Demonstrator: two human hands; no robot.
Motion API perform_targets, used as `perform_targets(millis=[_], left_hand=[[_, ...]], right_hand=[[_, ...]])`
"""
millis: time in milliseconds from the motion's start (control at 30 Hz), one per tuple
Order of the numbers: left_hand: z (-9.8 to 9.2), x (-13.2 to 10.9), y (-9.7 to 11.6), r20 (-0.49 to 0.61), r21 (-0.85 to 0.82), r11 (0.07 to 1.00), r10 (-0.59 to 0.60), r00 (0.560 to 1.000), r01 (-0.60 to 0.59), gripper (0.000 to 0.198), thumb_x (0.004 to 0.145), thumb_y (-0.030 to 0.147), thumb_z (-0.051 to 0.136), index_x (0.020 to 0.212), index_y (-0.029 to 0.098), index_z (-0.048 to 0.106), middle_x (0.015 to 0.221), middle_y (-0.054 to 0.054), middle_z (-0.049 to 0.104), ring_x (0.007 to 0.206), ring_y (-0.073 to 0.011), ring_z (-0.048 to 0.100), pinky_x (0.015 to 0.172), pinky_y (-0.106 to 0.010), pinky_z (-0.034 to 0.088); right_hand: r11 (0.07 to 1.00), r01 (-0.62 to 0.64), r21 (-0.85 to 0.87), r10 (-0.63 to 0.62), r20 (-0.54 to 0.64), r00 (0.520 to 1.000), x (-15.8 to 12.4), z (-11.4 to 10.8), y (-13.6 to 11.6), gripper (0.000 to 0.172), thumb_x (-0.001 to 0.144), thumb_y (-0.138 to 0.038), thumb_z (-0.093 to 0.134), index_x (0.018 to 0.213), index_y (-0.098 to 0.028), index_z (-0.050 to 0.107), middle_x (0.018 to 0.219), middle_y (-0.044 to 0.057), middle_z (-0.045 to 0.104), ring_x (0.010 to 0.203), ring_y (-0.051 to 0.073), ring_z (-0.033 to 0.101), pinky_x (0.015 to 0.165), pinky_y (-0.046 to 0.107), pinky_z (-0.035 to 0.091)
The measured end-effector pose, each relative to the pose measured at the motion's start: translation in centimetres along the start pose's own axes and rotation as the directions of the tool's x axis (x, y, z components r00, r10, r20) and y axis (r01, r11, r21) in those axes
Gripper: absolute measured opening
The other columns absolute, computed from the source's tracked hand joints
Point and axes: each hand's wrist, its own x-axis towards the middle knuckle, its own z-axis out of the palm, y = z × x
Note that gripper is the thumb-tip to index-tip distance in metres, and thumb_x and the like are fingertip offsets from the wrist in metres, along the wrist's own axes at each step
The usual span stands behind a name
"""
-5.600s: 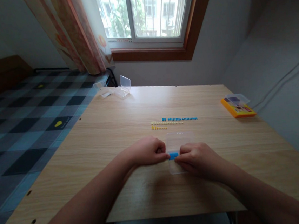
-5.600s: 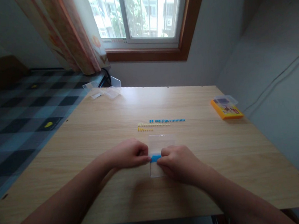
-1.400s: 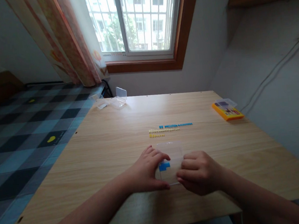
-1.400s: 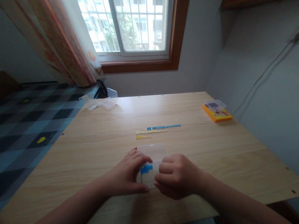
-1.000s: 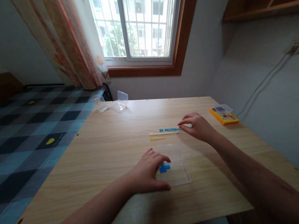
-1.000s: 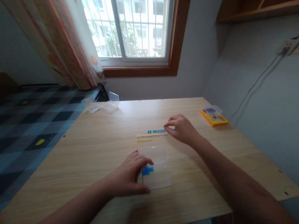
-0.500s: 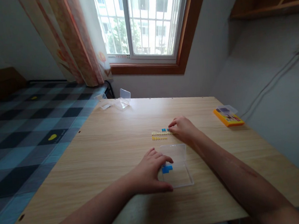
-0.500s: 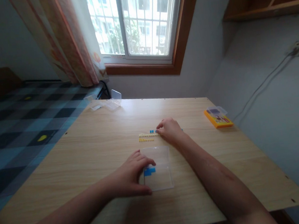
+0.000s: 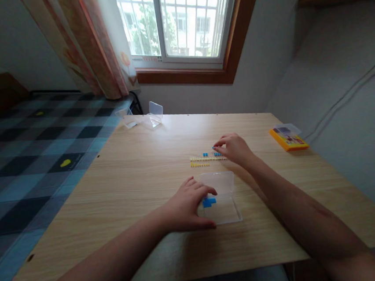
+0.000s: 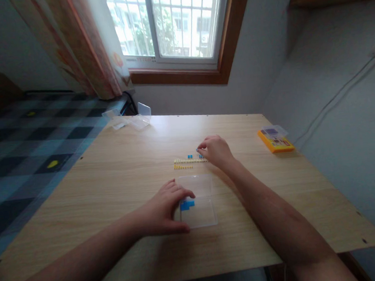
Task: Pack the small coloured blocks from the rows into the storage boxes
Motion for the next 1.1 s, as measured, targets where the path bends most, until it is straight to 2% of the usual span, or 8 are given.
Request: perform_targets(millis=[133,200,233,333,533,767,933,1100], left_hand=[[0.1,0.0,-0.2,-0.002,-0.009,1.000,0.003,1.000,-0.003,0.069,0.066,0.052,0.091,0.124,0.026,0.065,0.121,-0.007,0.067,0.120,-0.0335,0.056,0.121,-0.059,0.022],[0.2,0.0,-0.3,-0.007,-0.019,1.000,0.006,1.000,-0.006,0.069,0.066,0.052,0.091,0.124,0.027,0.065,0.121,-0.006,0.068,0.121,-0.0334,0.057,0.122,-0.059,0.021],[0.3,0.0,-0.4,-0.010,-0.022,1.000,0.008,1.000,-0.008,0.069,0.066,0.053,0.091,0.124,0.027,0.065,0.120,-0.006,0.068,0.121,-0.0332,0.057,0.122,-0.059,0.020],[0.4,0.0,-0.4,-0.018,-0.023,1.000,0.012,1.000,-0.012,0.069,0.066,0.054,0.091,0.124,0.027,0.064,0.119,-0.006,0.069,0.121,-0.0328,0.058,0.123,-0.059,0.018],[0.4,0.0,-0.4,-0.023,-0.026,0.999,0.020,1.000,-0.021,0.069,0.067,0.055,0.090,0.123,0.026,0.064,0.120,-0.006,0.069,0.120,-0.0326,0.058,0.123,-0.057,0.018],[0.2,0.0,-0.3,-0.019,-0.018,0.999,0.027,0.999,-0.027,0.067,0.067,0.055,0.090,0.123,0.027,0.065,0.120,-0.006,0.068,0.119,-0.0322,0.057,0.121,-0.055,0.022],[0.3,0.1,-0.3,-0.021,-0.004,1.000,0.021,1.000,-0.021,0.069,0.066,0.055,0.091,0.123,0.027,0.064,0.120,-0.006,0.068,0.119,-0.0325,0.058,0.120,-0.055,0.023],[0.4,0.1,-0.4,-0.024,0.005,1.000,0.031,0.999,-0.031,0.068,0.066,0.056,0.090,0.122,0.027,0.064,0.117,-0.006,0.068,0.117,-0.0327,0.058,0.120,-0.057,0.024]], right_hand=[[0.975,0.132,0.180,-0.107,-0.142,0.984,-3.6,-6.1,-1.4,0.013,0.091,-0.031,0.074,0.089,-0.022,0.083,0.085,0.004,0.075,0.073,0.017,0.062,0.069,0.030,0.045],[0.934,0.213,0.286,-0.199,-0.079,0.977,-6.7,-8.1,-2.8,0.015,0.092,-0.034,0.072,0.092,-0.024,0.082,0.081,0.003,0.073,0.068,0.015,0.060,0.061,0.027,0.043],[0.915,0.231,0.330,-0.247,0.008,0.969,-8.3,-8.5,-3.5,0.014,0.094,-0.033,0.070,0.094,-0.025,0.082,0.081,0.002,0.072,0.070,0.014,0.062,0.059,0.026,0.042],[0.912,0.236,0.337,-0.321,0.224,0.920,-12.1,-7.3,-5.3,0.015,0.096,-0.024,0.066,0.096,-0.026,0.081,0.086,0.001,0.074,0.074,0.013,0.065,0.064,0.025,0.044],[0.949,0.277,0.152,-0.313,0.345,0.885,-12.8,-2.7,-5.6,0.014,0.089,-0.015,0.070,0.089,-0.024,0.081,0.085,0.002,0.075,0.073,0.016,0.067,0.066,0.027,0.040],[0.928,0.350,0.130,-0.373,0.311,0.874,-12.7,-0.4,-5.0,0.011,0.087,-0.016,0.072,0.082,-0.024,0.078,0.077,0.000,0.072,0.070,0.015,0.062,0.064,0.028,0.035],[0.912,0.372,0.172,-0.405,0.235,0.884,-13.2,-0.4,-4.5,0.009,0.093,-0.020,0.069,0.090,-0.023,0.077,0.079,0.001,0.070,0.072,0.015,0.059,0.064,0.028,0.035],[0.842,0.505,0.189,-0.538,0.233,0.810,-13.1,-1.3,-4.2,0.022,0.099,-0.019,0.057,0.084,-0.023,0.073,0.076,0.002,0.065,0.071,0.015,0.053,0.065,0.030,0.034]])
